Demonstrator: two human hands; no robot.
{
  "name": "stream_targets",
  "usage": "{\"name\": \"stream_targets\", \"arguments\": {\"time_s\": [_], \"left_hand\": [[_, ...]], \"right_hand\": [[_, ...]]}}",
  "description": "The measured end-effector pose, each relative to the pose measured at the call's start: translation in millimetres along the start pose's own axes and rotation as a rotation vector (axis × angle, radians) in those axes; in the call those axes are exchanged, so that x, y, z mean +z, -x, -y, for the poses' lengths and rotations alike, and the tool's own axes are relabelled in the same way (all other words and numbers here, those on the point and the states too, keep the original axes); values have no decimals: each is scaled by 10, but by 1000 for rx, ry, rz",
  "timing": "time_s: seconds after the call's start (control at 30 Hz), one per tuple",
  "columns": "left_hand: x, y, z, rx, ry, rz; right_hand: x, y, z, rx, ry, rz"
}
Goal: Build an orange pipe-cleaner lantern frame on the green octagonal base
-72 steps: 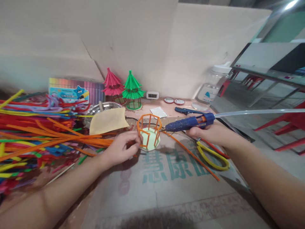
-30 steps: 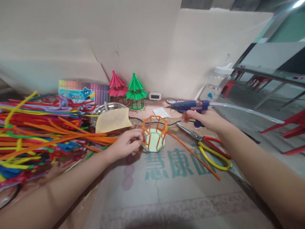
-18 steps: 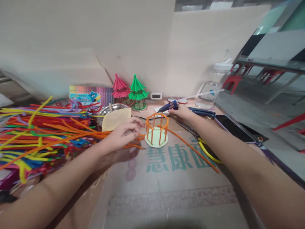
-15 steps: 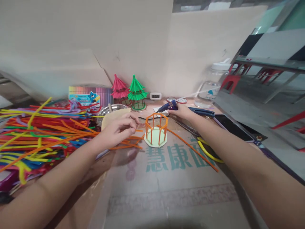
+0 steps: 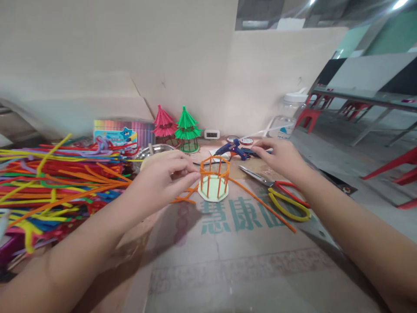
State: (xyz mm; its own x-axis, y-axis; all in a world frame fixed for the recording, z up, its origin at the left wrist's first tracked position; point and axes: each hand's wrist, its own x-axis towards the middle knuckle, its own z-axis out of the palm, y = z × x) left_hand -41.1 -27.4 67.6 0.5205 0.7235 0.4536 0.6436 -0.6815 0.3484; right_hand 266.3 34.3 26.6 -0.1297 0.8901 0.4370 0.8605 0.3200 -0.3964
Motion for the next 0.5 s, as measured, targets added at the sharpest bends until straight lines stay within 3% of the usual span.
{"name": "stream_targets", "arguments": {"time_s": [0.1,0.2,0.5], "left_hand": [[49,-92,-98,35,-13,-23],[97,-151,-151,41,32,-96],[247,-56,-11,51,60,-225]], "right_hand": [[-158,172,504,-307,-152,-48],[-143,252,841,-506,-218,-59],[-84,230,990,-539,-255,-12]]}}
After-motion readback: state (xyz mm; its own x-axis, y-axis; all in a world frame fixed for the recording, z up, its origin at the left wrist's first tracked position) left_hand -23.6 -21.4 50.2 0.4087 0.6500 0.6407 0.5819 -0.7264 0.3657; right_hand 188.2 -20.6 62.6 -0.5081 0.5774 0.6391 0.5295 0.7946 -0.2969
